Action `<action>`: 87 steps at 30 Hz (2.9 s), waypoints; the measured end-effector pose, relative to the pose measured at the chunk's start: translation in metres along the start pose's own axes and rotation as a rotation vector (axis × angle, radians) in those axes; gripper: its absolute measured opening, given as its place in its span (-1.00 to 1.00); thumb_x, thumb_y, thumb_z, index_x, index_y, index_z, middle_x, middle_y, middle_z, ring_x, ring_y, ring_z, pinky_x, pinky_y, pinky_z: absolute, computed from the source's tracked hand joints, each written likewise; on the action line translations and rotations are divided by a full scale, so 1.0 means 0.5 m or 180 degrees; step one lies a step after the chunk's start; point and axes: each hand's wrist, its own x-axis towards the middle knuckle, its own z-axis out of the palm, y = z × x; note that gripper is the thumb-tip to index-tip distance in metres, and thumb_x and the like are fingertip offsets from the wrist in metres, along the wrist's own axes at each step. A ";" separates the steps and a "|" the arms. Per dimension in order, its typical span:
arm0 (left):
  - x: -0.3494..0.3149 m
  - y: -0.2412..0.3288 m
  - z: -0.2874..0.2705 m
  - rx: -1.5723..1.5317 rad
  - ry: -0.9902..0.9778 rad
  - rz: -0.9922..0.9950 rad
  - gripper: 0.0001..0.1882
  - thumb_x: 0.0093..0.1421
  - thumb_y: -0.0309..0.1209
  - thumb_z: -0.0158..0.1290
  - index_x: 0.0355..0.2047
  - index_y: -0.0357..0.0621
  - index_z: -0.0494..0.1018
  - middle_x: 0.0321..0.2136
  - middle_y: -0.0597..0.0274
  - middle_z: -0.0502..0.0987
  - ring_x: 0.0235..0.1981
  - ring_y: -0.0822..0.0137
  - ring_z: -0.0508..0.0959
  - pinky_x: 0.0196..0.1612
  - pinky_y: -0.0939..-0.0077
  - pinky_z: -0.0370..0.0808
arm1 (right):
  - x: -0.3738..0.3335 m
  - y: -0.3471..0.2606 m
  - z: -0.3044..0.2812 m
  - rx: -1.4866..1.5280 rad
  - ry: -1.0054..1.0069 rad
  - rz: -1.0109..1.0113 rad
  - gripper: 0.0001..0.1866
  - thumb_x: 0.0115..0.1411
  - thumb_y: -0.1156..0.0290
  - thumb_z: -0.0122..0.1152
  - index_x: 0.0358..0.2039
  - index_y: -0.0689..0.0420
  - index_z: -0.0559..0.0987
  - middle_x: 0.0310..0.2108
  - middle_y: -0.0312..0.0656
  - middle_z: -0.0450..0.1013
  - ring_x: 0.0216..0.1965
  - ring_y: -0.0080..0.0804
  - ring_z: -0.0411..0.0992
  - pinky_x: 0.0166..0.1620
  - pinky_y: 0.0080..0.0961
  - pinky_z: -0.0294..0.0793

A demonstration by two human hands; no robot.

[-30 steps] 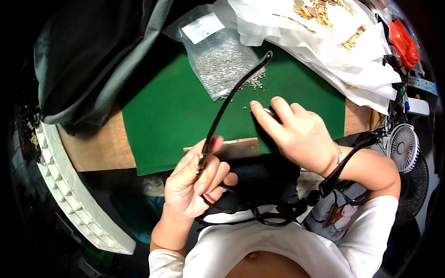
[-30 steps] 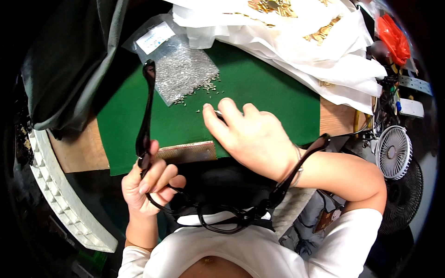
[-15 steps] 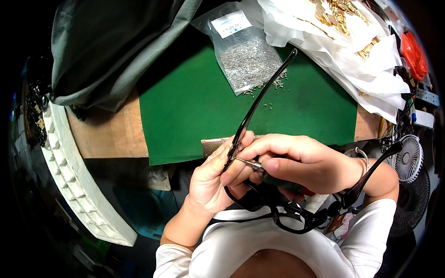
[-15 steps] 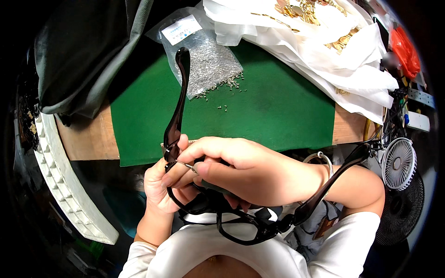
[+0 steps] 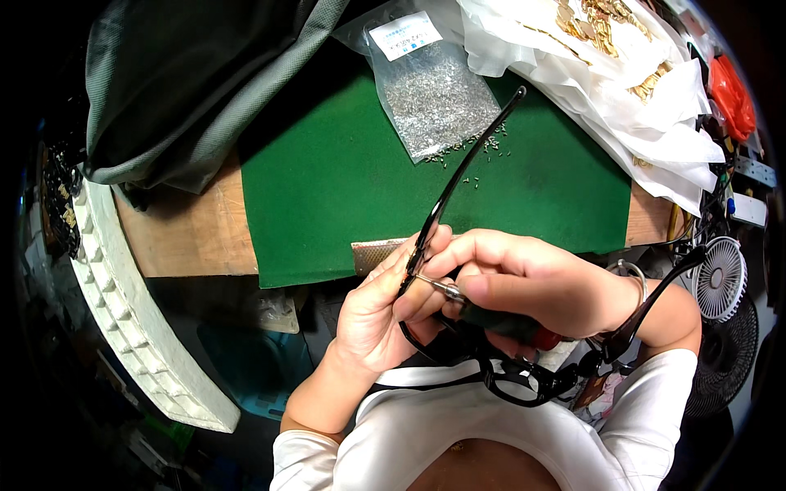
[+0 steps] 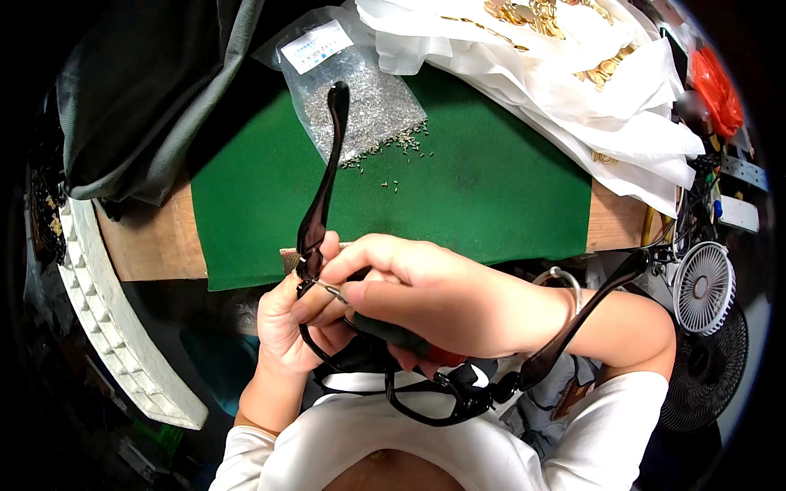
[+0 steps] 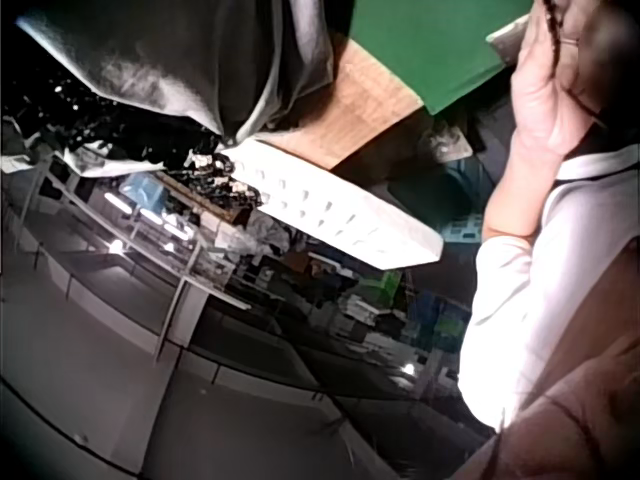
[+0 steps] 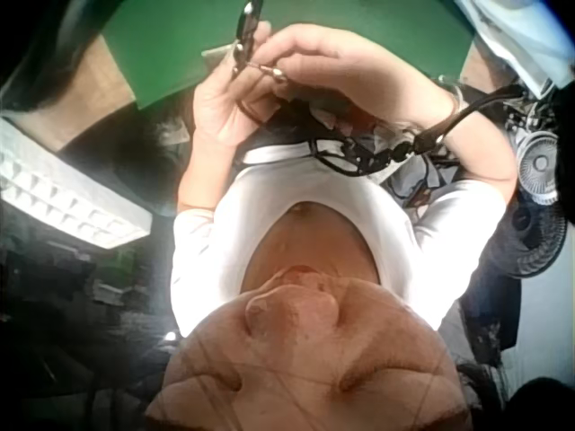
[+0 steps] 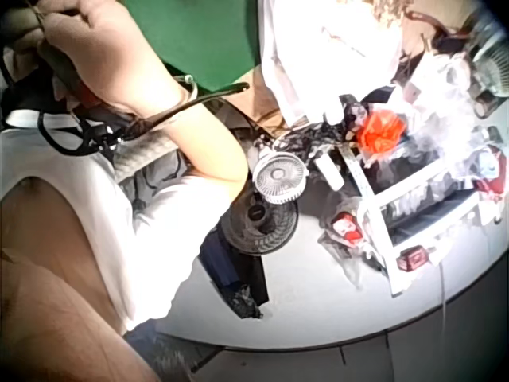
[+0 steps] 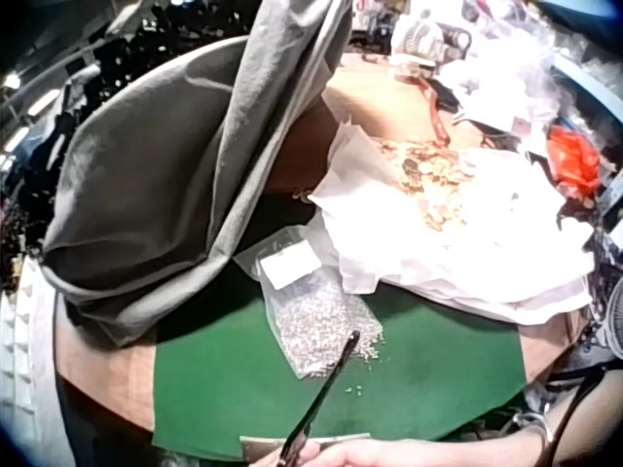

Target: The person repeatedly picks up black eyeglass frames and uses a small screwdriver to tighten screws on the hinges. They handle multiple frames one at a time, placing each finished unit into a nearby bin. The workspace contains scattered hardware and other frames.

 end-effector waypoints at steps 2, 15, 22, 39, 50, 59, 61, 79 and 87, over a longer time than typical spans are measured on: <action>0.000 0.003 -0.004 0.0088 0.0015 -0.0014 -0.55 0.15 -0.33 -0.13 0.04 -0.20 0.16 -0.74 0.41 0.20 -0.66 0.55 0.19 -0.31 0.54 0.32 | 0.000 0.008 0.006 0.0636 -0.0151 -0.0101 -0.73 0.20 0.33 -0.17 -0.14 0.18 0.24 -0.46 -0.20 0.38 -0.74 -0.64 0.25 -0.73 -0.75 0.22; 0.006 0.002 0.011 0.0363 0.0175 0.0045 -0.58 0.19 -0.29 -0.17 0.03 -0.21 0.17 -0.76 0.43 0.18 -0.68 0.56 0.17 -0.36 0.59 0.32 | 0.000 0.019 0.007 0.0541 -0.0045 -0.0307 -0.67 0.19 0.27 -0.13 -0.14 0.23 0.21 -0.42 -0.21 0.38 -0.72 -0.66 0.24 -0.73 -0.77 0.20; -0.068 0.107 0.024 0.0868 0.0476 0.1327 -0.60 0.23 -0.25 -0.28 -0.03 -0.27 0.21 -0.81 0.49 0.09 -0.68 0.53 0.08 -0.50 0.67 0.32 | -0.011 0.008 -0.055 -0.1020 0.0662 -0.0694 -0.61 0.15 0.20 -0.06 -0.12 0.24 0.31 -0.57 -0.36 0.31 -0.69 -0.70 0.25 -0.67 -0.77 0.25; -0.023 0.062 0.036 0.6655 0.0164 0.3620 -0.67 -0.24 -0.47 0.26 -0.48 -0.20 0.35 -0.61 0.29 0.29 -0.59 0.42 0.26 -0.49 0.58 0.26 | -0.052 0.005 -0.094 -0.3159 0.1862 -0.2309 -0.82 0.00 0.48 0.03 -0.35 0.22 0.36 -0.46 -0.13 0.36 -0.40 -0.34 0.37 -0.31 -0.50 0.35; -0.074 0.029 0.090 0.3903 0.0703 0.3099 -0.45 -0.12 -0.24 0.17 -0.21 -0.33 0.23 -0.53 0.11 0.44 -0.46 0.40 0.40 -0.34 0.57 0.35 | -0.031 -0.168 -0.257 -0.5715 0.4588 -0.2474 -0.88 -0.02 0.44 0.03 -0.56 0.23 0.35 -0.57 -0.03 0.37 -0.48 -0.08 0.37 -0.41 -0.26 0.35; -0.054 0.026 0.073 0.5749 -0.0176 0.2588 -0.63 -0.01 -0.60 0.02 -0.16 -0.40 0.25 -0.32 0.04 0.44 -0.33 0.34 0.49 -0.23 0.58 0.40 | -0.085 -0.173 -0.195 -0.5157 0.4336 -0.3395 -0.90 -0.06 0.46 0.08 -0.55 0.20 0.38 -0.62 -0.09 0.37 -0.54 -0.15 0.38 -0.44 -0.36 0.35; -0.050 0.022 0.069 0.5411 -0.0234 0.2555 -0.62 -0.02 -0.60 0.03 -0.16 -0.40 0.24 -0.32 0.05 0.44 -0.32 0.34 0.49 -0.21 0.57 0.40 | -0.085 -0.177 -0.215 -0.5722 0.4319 -0.3225 -0.89 -0.08 0.48 0.05 -0.52 0.21 0.36 -0.58 -0.07 0.36 -0.50 -0.12 0.37 -0.41 -0.33 0.36; -0.020 -0.023 0.119 0.5947 0.0436 0.2968 -0.63 -0.19 -0.67 0.08 -0.27 -0.34 0.37 -0.56 0.26 0.45 -0.67 0.47 0.36 -0.50 0.67 0.31 | -0.049 -0.072 0.032 -0.2440 0.1065 -0.2957 -0.84 -0.09 0.51 0.25 -0.53 0.20 0.42 -0.55 -0.29 0.37 -0.52 -0.64 0.32 -0.46 -0.72 0.29; -0.010 -0.025 0.118 0.5876 0.0466 0.3340 -0.81 -0.08 -0.58 0.05 -0.38 -0.28 0.46 -0.65 0.31 0.47 -0.74 0.50 0.33 -0.55 0.68 0.23 | -0.013 -0.026 0.025 -0.1871 0.1431 -0.3445 -0.71 -0.11 0.46 0.28 -0.42 0.23 0.35 -0.50 -0.28 0.33 -0.48 -0.64 0.31 -0.40 -0.68 0.33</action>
